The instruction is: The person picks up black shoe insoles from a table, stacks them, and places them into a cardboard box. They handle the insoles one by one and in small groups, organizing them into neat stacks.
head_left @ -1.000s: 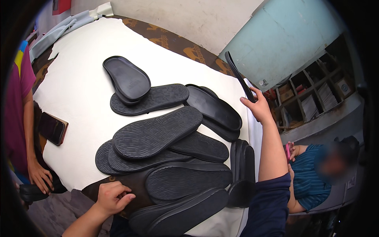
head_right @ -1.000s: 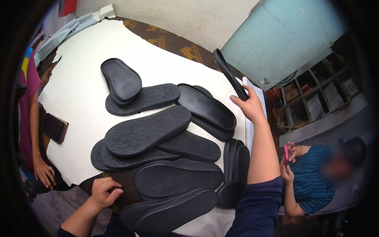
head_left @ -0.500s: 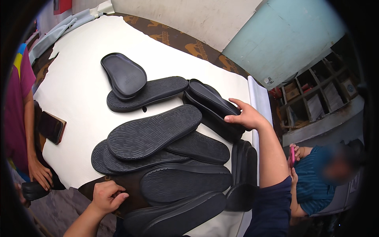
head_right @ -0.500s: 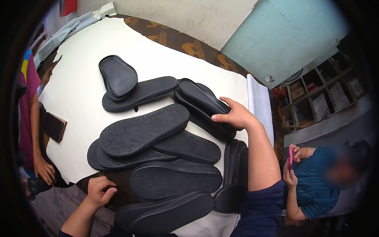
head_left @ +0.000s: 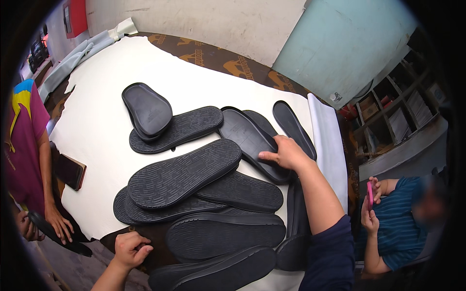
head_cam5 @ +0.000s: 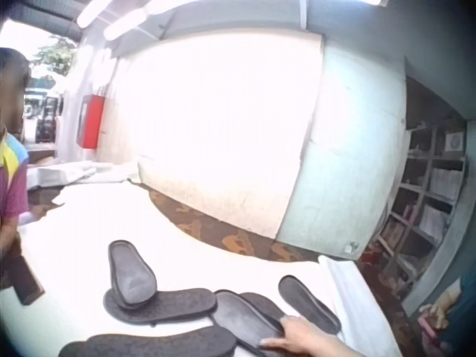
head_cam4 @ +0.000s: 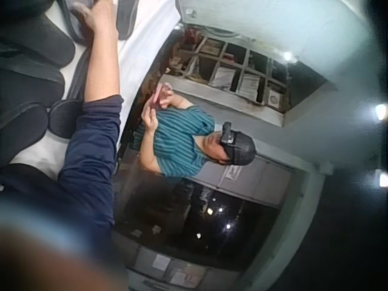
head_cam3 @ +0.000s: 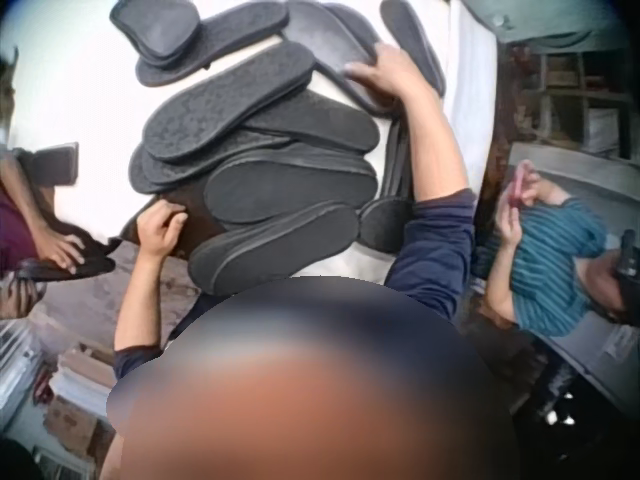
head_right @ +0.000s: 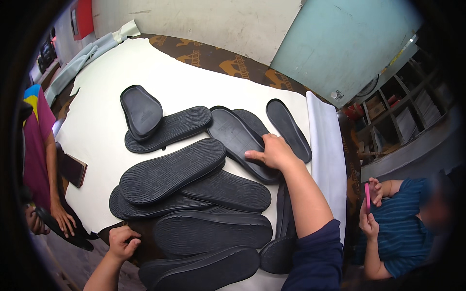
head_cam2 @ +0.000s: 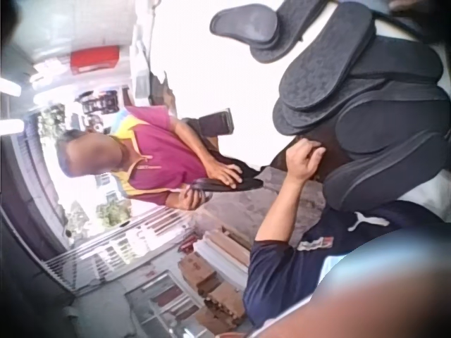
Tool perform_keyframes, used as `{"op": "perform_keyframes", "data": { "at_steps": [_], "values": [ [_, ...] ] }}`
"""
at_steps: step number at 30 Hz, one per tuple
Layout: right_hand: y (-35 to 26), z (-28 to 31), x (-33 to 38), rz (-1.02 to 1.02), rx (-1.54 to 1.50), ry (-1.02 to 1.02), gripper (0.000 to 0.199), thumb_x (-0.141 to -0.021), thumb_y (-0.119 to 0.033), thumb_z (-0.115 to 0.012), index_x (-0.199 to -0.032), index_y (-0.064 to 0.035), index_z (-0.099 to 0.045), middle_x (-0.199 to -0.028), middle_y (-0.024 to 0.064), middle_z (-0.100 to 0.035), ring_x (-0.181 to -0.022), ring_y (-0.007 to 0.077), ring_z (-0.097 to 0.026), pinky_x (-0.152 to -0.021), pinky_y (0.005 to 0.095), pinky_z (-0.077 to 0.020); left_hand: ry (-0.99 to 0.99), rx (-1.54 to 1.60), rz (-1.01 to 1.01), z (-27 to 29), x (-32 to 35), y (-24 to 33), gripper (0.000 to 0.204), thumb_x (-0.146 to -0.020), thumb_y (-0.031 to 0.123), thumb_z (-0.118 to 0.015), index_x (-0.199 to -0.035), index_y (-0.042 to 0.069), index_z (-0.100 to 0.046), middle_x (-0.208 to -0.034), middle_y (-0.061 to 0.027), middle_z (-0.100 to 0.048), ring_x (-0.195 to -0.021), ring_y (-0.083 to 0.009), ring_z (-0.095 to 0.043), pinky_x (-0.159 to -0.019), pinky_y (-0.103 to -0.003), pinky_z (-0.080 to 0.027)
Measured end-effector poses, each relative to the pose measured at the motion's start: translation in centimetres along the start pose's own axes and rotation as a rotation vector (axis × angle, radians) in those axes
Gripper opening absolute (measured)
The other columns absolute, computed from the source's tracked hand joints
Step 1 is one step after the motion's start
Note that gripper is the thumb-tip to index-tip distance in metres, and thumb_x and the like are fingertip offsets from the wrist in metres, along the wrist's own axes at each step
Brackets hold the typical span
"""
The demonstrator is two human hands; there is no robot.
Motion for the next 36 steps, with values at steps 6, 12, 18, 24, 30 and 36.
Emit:
{"op": "perform_keyframes", "data": {
  "at_steps": [6, 12, 18, 24, 30, 36],
  "values": [
    [-1.9, 1.3, 2.8, -0.081, -0.128, 0.058, 0.075, -0.085, -0.053, -0.079, -0.126, 0.0067, -0.061, -0.118, 0.0261, -0.068, -0.111, 0.0367, -0.067, -0.096, 0.0429, -0.0535, 0.016, -0.025, -0.008, 0.1, 0.2, -0.1, 0.024, -0.078, 0.026, -0.082, -0.077, 0.004, -0.073, -0.061, -0.0064, -0.06, -0.047, -0.0183, -0.057, -0.047, -0.029, -0.043],
    [4.5, 3.4, 2.3, -0.303, -0.585, 0.019, 0.047, -0.101, -0.042, -0.062, -0.119, 0.0004, -0.072, -0.107, 0.0166, -0.075, -0.1, 0.0218, -0.071, -0.092, 0.0357, -0.0533, 0.026, -0.013, 0.007, -0.1, 0.3, -0.2, 0.028, -0.082, 0.03, -0.079, -0.077, 0.004, -0.072, -0.061, -0.0077, -0.06, -0.048, -0.0207, -0.057, -0.048, -0.031, -0.043],
    [4.2, -0.8, 0.2, -0.345, -0.035, -0.027, 0.071, -0.092, -0.052, -0.07, -0.138, 0.0012, -0.058, -0.128, 0.0246, -0.067, -0.126, 0.0392, -0.061, -0.107, 0.0461, -0.0481, 0.034, -0.028, 0.007, -0.1, 0.2, -0.2, 0.024, -0.08, 0.027, -0.079, -0.077, 0.004, -0.073, -0.063, -0.0084, -0.061, -0.05, -0.0219, -0.058, -0.049, -0.032, -0.044],
    [5.5, -1.4, 0.5, -0.565, -0.161, -0.08, 0.077, -0.089, -0.061, -0.071, -0.135, 0.0004, -0.062, -0.155, 0.0205, -0.043, -0.137, 0.0426, -0.049, -0.111, 0.0497, -0.0457, 0.026, -0.002, 0.002, -0.1, 0.2, -0.1, 0.02, -0.079, 0.023, -0.079, -0.077, 0.004, -0.073, -0.067, -0.0104, -0.066, -0.056, -0.0247, -0.063, -0.052, -0.033, -0.047],
    [6.2, -2.0, 0.5, -0.544, -0.136, -0.024, 0.067, -0.092, -0.05, -0.071, -0.134, 0.0025, -0.062, -0.137, 0.0263, -0.06, -0.124, 0.0386, -0.062, -0.107, 0.0485, -0.0487, 0.033, 0.016, -0.016, 0.0, 0.3, 0.0, 0.022, -0.081, 0.025, -0.079, -0.076, 0.004, -0.072, -0.067, -0.0094, -0.066, -0.056, -0.0251, -0.063, -0.052, -0.033, -0.047],
    [7.4, -0.9, 0.7, -0.404, -0.49, 0.039, 0.044, -0.087, -0.029, -0.077, -0.114, 0.004, -0.066, -0.098, 0.0193, -0.073, -0.086, 0.0296, -0.072, -0.076, 0.0428, -0.055, 0.04, 0.034, -0.01, -0.1, 0.4, -0.3, 0.022, -0.081, 0.024, -0.079, -0.076, 0.005, -0.072, -0.066, -0.0093, -0.064, -0.055, -0.0248, -0.062, -0.052, -0.034, -0.047]
  ]
}}
Point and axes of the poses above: each hand's wrist, its own x-axis away from the middle knuckle, its own z-axis out of the back of the hand, y = z × x, the point moved 9 cm from there along -x, towards the middle knuckle
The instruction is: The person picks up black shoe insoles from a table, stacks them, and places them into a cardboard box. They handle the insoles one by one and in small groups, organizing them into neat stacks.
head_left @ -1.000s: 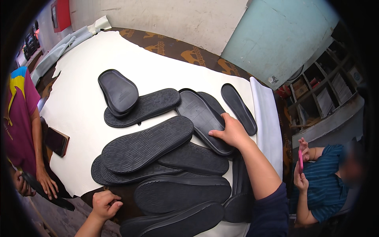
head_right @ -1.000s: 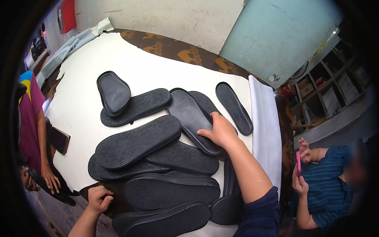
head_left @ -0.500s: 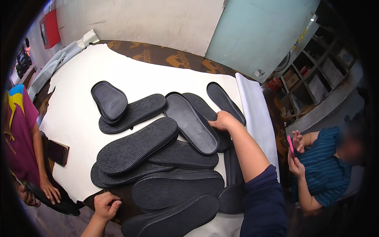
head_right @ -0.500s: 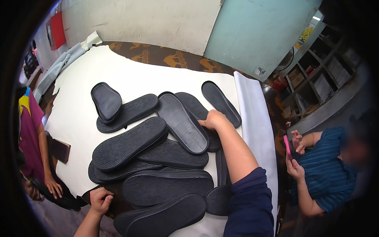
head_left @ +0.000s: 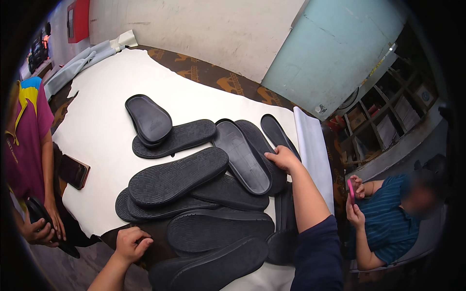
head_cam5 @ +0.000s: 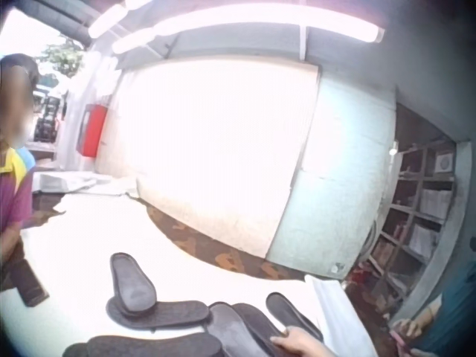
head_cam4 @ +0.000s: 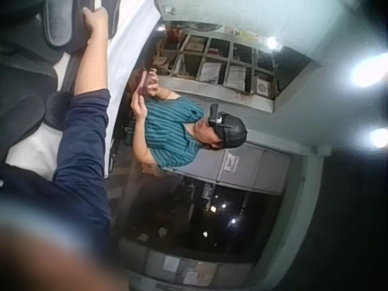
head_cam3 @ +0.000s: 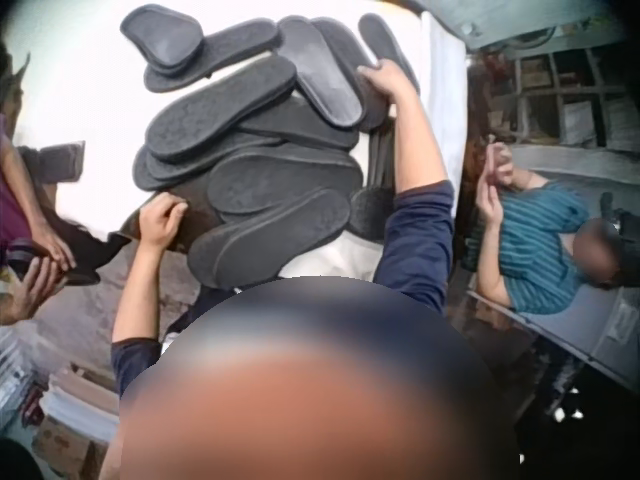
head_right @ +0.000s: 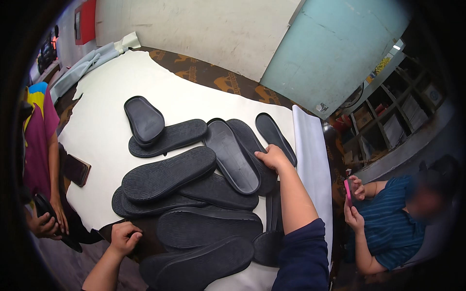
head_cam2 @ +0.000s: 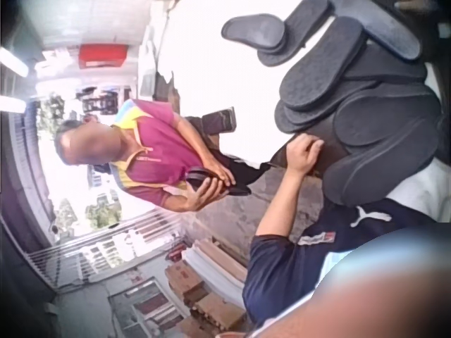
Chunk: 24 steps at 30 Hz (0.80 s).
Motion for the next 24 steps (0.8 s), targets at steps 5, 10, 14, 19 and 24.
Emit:
{"op": "perform_keyframes", "data": {
  "at_steps": [5, 10, 14, 19, 24],
  "values": [
    [-1.5, 7.3, 4.0, 0.152, -0.499, 0.211, 0.024, -0.089, -0.011, -0.075, -0.102, 0.0014, -0.059, -0.084, 0.0128, -0.069, -0.069, 0.0182, -0.068, -0.06, 0.0337, -0.0552, -0.005, -0.01, 0.004, 0.1, -0.1, 0.1, 0.019, -0.08, 0.021, -0.079, -0.077, 0.004, -0.072, -0.066, -0.0093, -0.064, -0.056, -0.0246, -0.062, -0.053, -0.033, -0.047],
    [-2.9, 10.9, 8.6, 0.274, -1.126, 0.065, 0.021, -0.094, -0.004, -0.062, -0.113, 0.0042, -0.059, -0.101, 0.017, -0.071, -0.088, 0.0239, -0.073, -0.08, 0.0384, -0.062, 0.017, 0.025, 0.007, 0.2, -0.1, 0.4, 0.018, -0.08, 0.02, -0.079, -0.078, 0.004, -0.073, -0.066, -0.0093, -0.064, -0.056, -0.0242, -0.062, -0.053, -0.033, -0.047],
    [-5.2, 9.9, 12.0, 0.364, -1.25, -0.042, 0.029, -0.095, -0.001, -0.056, -0.123, 0.008, -0.055, -0.109, 0.019, -0.069, -0.098, 0.0262, -0.072, -0.089, 0.0398, -0.0607, 0.007, 0.031, 0.006, 0.2, -0.2, 0.4, 0.017, -0.081, 0.019, -0.078, -0.079, 0.003, -0.072, -0.067, -0.0093, -0.065, -0.057, -0.0245, -0.063, -0.054, -0.033, -0.047],
    [-8.8, 7.8, 15.2, 0.425, -1.284, -0.165, 0.031, -0.095, 0.0, -0.055, -0.125, 0.0086, -0.055, -0.112, 0.0192, -0.069, -0.1, 0.0252, -0.072, -0.091, 0.0382, -0.0606, 0.015, 0.036, -0.02, 0.2, 0.0, 0.5, 0.02, -0.083, 0.023, -0.078, -0.08, 0.004, -0.073, -0.068, -0.0093, -0.064, -0.058, -0.0253, -0.062, -0.055, -0.034, -0.047],
    [-11.6, 6.3, 17.3, 0.449, -1.247, -0.232, 0.031, -0.094, 0.0, -0.056, -0.124, 0.0069, -0.057, -0.112, 0.017, -0.07, -0.1, 0.0231, -0.072, -0.09, 0.0363, -0.0602, 0.006, 0.04, -0.009, 0.2, 0.1, 0.4, 0.023, -0.084, 0.027, -0.079, -0.081, 0.005, -0.073, -0.068, -0.0084, -0.064, -0.058, -0.0249, -0.062, -0.055, -0.034, -0.047]
  ]
}}
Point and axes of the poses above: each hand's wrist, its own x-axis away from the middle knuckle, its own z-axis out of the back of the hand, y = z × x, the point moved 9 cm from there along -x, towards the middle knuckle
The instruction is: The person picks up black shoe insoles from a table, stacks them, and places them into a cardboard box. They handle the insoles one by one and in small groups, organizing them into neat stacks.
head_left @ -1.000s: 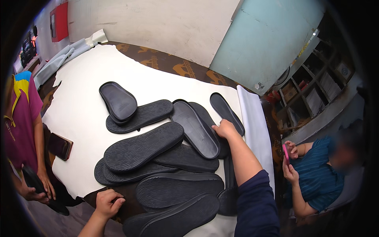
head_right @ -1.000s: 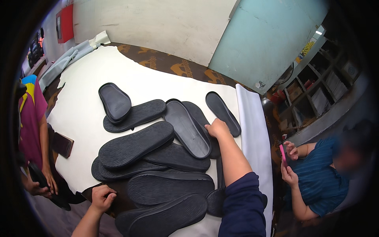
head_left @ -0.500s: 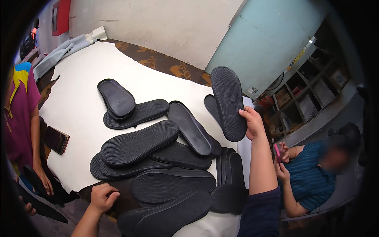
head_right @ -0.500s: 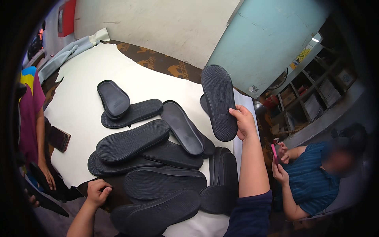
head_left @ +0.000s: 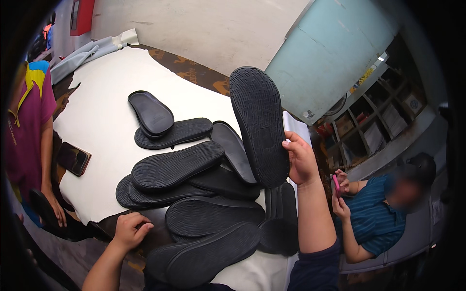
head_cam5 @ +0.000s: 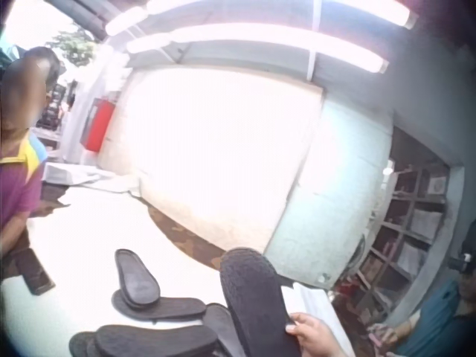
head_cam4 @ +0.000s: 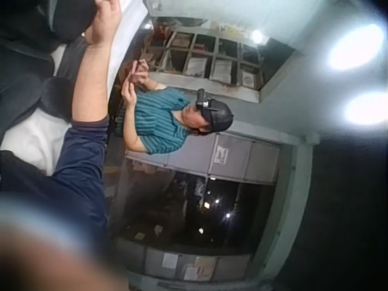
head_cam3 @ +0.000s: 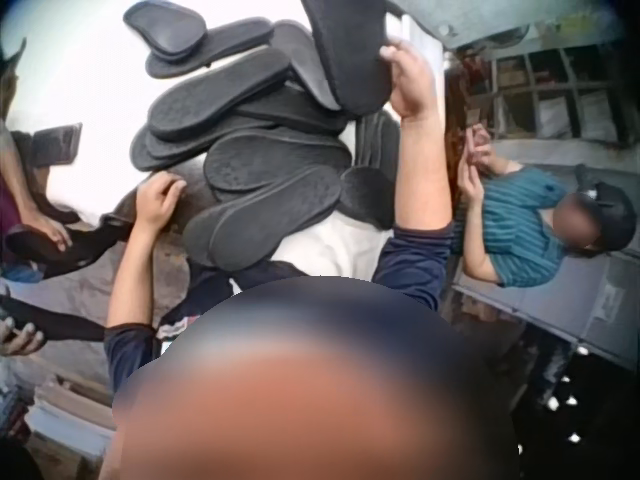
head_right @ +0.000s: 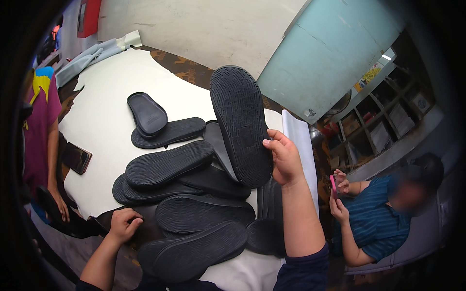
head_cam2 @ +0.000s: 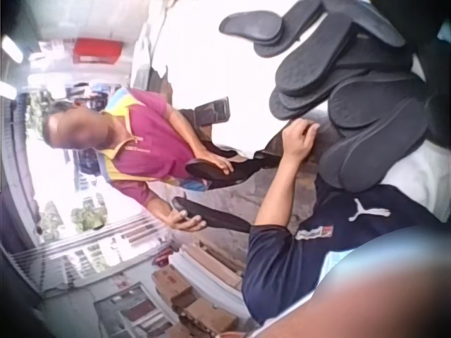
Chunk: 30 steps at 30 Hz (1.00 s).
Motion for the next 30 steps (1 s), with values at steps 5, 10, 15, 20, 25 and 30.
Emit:
{"op": "perform_keyframes", "data": {
  "at_steps": [5, 10, 15, 20, 25, 30],
  "values": [
    [-0.3, -0.7, 0.2, 0.04, 0.086, 0.041, 0.031, -0.094, 0.0, -0.06, -0.124, 0.006, -0.057, -0.108, 0.0146, -0.072, -0.097, 0.0201, -0.072, -0.088, 0.0333, -0.0585, 0.002, -0.022, 0.012, 0.0, 0.3, 0.4, 0.026, -0.082, 0.03, -0.081, -0.079, 0.005, -0.073, -0.066, -0.0068, -0.062, -0.057, -0.024, -0.061, -0.054, -0.035, -0.047],
    [-6.6, 5.5, -1.0, 0.336, 1.032, 0.471, 0.028, -0.091, -0.007, -0.066, -0.116, 0.0046, -0.062, -0.097, 0.017, -0.077, -0.088, 0.021, -0.074, -0.08, 0.0346, -0.0558, 0.025, -0.115, -0.043, -0.3, 1.5, 2.2, 0.027, -0.078, 0.031, -0.082, -0.074, 0.007, -0.07, -0.064, -0.0054, -0.06, -0.058, -0.0241, -0.06, -0.055, -0.036, -0.045],
    [-3.1, 14.0, -3.5, 0.124, 1.59, 0.695, 0.028, -0.087, -0.011, -0.07, -0.113, -0.0017, -0.067, -0.104, 0.0214, -0.075, -0.101, 0.0356, -0.073, -0.088, 0.0422, -0.054, 0.038, -0.153, -0.042, -0.7, 1.7, 2.5, 0.026, -0.078, 0.029, -0.08, -0.072, 0.007, -0.068, -0.065, -0.0077, -0.06, -0.059, -0.0265, -0.059, -0.057, -0.037, -0.044],
    [4.6, 16.5, -6.9, 0.047, 1.545, 0.583, 0.041, -0.089, -0.02, -0.075, -0.125, -0.0039, -0.067, -0.121, 0.0193, -0.072, -0.112, 0.034, -0.07, -0.097, 0.0412, -0.0531, 0.007, -0.168, -0.047, -0.7, 1.3, 2.1, 0.025, -0.079, 0.026, -0.079, -0.072, 0.006, -0.068, -0.064, -0.008, -0.059, -0.058, -0.0272, -0.058, -0.055, -0.038, -0.044],
    [9.1, 7.4, -7.7, 0.052, 1.292, 0.092, 0.035, -0.092, -0.029, -0.072, -0.114, -0.0025, -0.072, -0.116, 0.0194, -0.073, -0.108, 0.0339, -0.071, -0.093, 0.0398, -0.0546, 0.026, -0.17, -0.04, -0.6, 1.2, 1.7, 0.023, -0.076, 0.023, -0.083, -0.072, 0.006, -0.068, -0.062, -0.0068, -0.056, -0.054, -0.0248, -0.056, -0.051, -0.036, -0.043],
    [9.3, -3.3, -4.7, 0.283, 1.516, -0.163, 0.053, -0.085, -0.037, -0.08, -0.126, -0.0065, -0.066, -0.139, 0.0177, -0.061, -0.13, 0.0359, -0.057, -0.104, 0.0449, -0.0481, 0.024, -0.121, -0.008, -0.1, 1.0, 1.8, 0.023, -0.08, 0.023, -0.082, -0.076, 0.004, -0.07, -0.065, -0.0083, -0.059, -0.056, -0.0246, -0.058, -0.053, -0.035, -0.045]
  ]
}}
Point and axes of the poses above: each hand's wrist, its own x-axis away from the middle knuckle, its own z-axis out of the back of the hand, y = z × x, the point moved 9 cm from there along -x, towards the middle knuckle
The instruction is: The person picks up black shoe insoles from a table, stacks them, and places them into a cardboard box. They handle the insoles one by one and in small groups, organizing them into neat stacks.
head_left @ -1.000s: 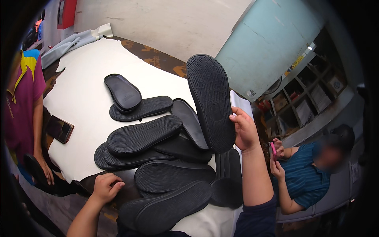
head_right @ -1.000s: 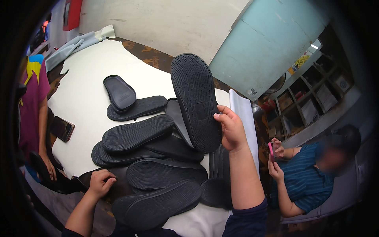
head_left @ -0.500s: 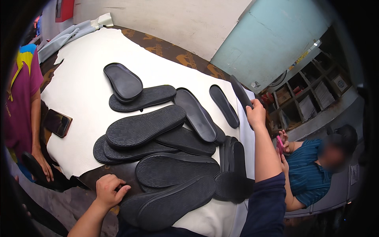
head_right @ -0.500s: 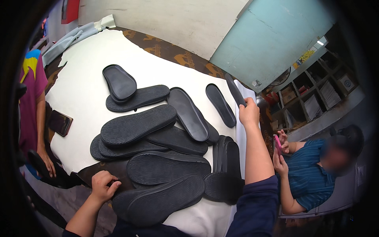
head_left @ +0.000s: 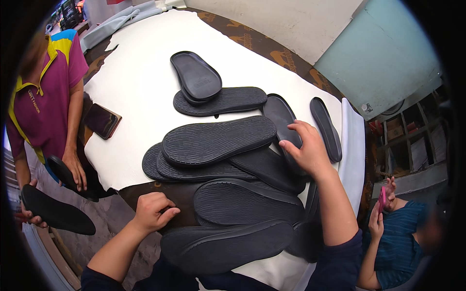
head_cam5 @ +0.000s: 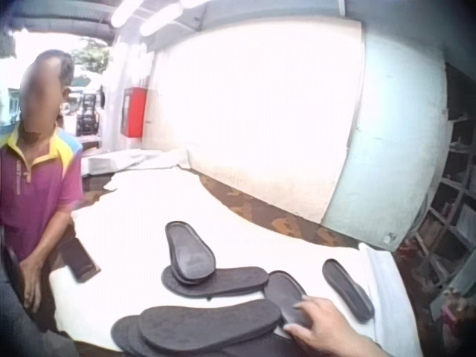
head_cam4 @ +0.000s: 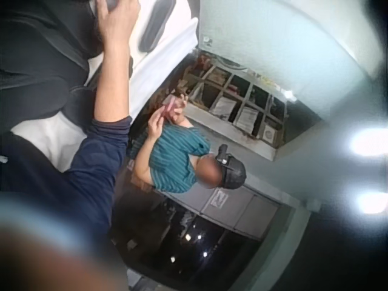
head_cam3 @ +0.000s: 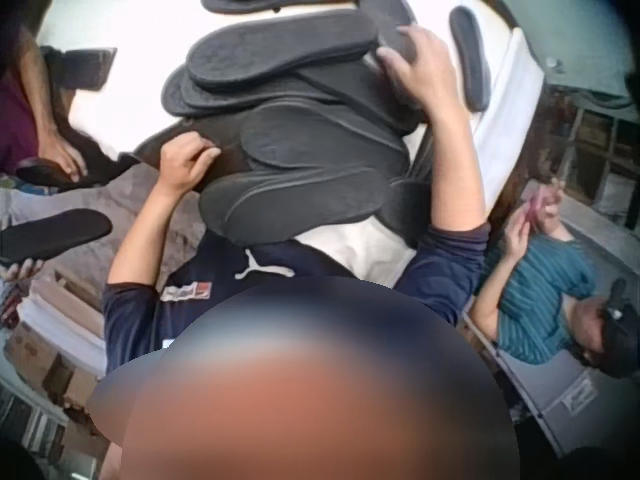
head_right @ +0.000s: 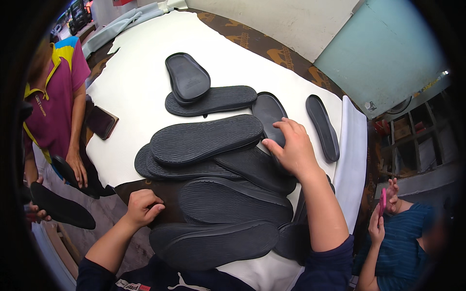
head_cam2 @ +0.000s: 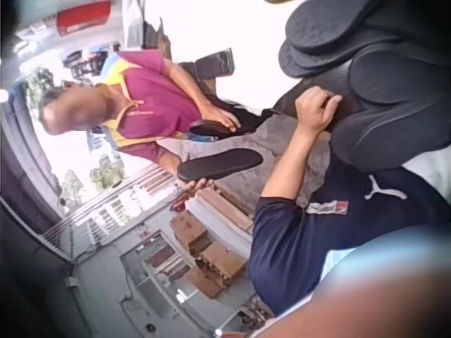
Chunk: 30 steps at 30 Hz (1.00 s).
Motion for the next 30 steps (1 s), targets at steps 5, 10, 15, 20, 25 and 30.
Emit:
{"op": "perform_keyframes", "data": {
  "at_steps": [5, 10, 15, 20, 25, 30],
  "values": [
    [-7.0, -3.9, -1.1, 0.279, 0.083, -0.13, 0.073, -0.075, -0.032, -0.089, -0.137, -0.0106, -0.059, -0.154, 0.015, -0.047, -0.144, 0.0392, -0.042, -0.118, 0.0471, -0.0373, 0.233, -0.092, -0.294, 4.3, -2.6, 5.3, 0.033, -0.086, 0.032, -0.078, -0.099, 0.002, -0.072, -0.099, -0.0142, -0.066, -0.091, -0.0295, -0.063, -0.078, -0.04, -0.051],
    [-8.2, -4.7, -3.6, 0.278, 0.145, -0.263, 0.072, -0.077, -0.035, -0.087, -0.138, -0.0105, -0.058, -0.153, 0.0167, -0.049, -0.141, 0.0366, -0.046, -0.117, 0.046, -0.0389, -0.191, -0.674, -0.225, -0.3, -13.0, 4.1, 0.097, -0.067, 0.042, -0.09, -0.149, 0.012, -0.048, -0.158, -0.0155, -0.04, -0.146, -0.0421, -0.037, -0.119, -0.06, -0.03],
    [-8.9, 0.4, -2.8, 0.16, 0.088, -0.13, 0.08, -0.078, -0.039, -0.087, -0.145, -0.0124, -0.052, -0.156, 0.021, -0.043, -0.141, 0.0397, -0.044, -0.115, 0.0479, -0.0398, -0.2, -0.337, -0.092, 2.6, -18.0, 0.1, 0.051, -0.084, 0.017, -0.074, -0.132, 0.007, -0.06, -0.111, -0.0161, -0.073, -0.097, -0.0342, -0.071, -0.09, -0.042, -0.056],
    [-11.7, 7.3, -2.3, 0.19, 0.235, 0.155, 0.096, -0.072, -0.041, -0.09, -0.152, -0.0154, -0.043, -0.159, 0.0198, -0.037, -0.15, 0.0409, -0.03, -0.121, 0.0536, -0.0277, -0.131, -0.083, -0.096, 7.7, -19.9, 1.2, 0.039, -0.077, 0.014, -0.07, -0.114, 0.003, -0.07, -0.082, -0.0158, -0.073, -0.073, -0.0283, -0.072, -0.07, -0.033, -0.055],
    [-14.0, 5.6, -2.7, 0.298, 0.195, -0.035, 0.088, -0.077, -0.039, -0.088, -0.15, -0.0148, -0.045, -0.151, 0.0206, -0.046, -0.143, 0.0402, -0.041, -0.117, 0.0521, -0.0336, -0.157, 0.108, -0.194, 11.0, -23.2, 4.5, 0.039, -0.075, 0.017, -0.073, -0.108, -0.002, -0.075, -0.089, -0.0156, -0.076, -0.076, -0.0226, -0.072, -0.076, -0.032, -0.058],
    [-13.2, 5.7, -5.4, 0.152, -0.177, 0.221, 0.036, -0.092, -0.018, -0.074, -0.124, -0.0091, -0.063, -0.11, 0.0168, -0.067, -0.101, 0.0303, -0.067, -0.085, 0.0386, -0.0538, 0.096, -0.084, -0.407, 14.2, -25.8, 7.8, 0.038, -0.078, 0.023, -0.086, -0.105, -0.002, -0.074, -0.09, -0.0136, -0.076, -0.076, -0.0181, -0.071, -0.073, -0.029, -0.057]
  ]
}}
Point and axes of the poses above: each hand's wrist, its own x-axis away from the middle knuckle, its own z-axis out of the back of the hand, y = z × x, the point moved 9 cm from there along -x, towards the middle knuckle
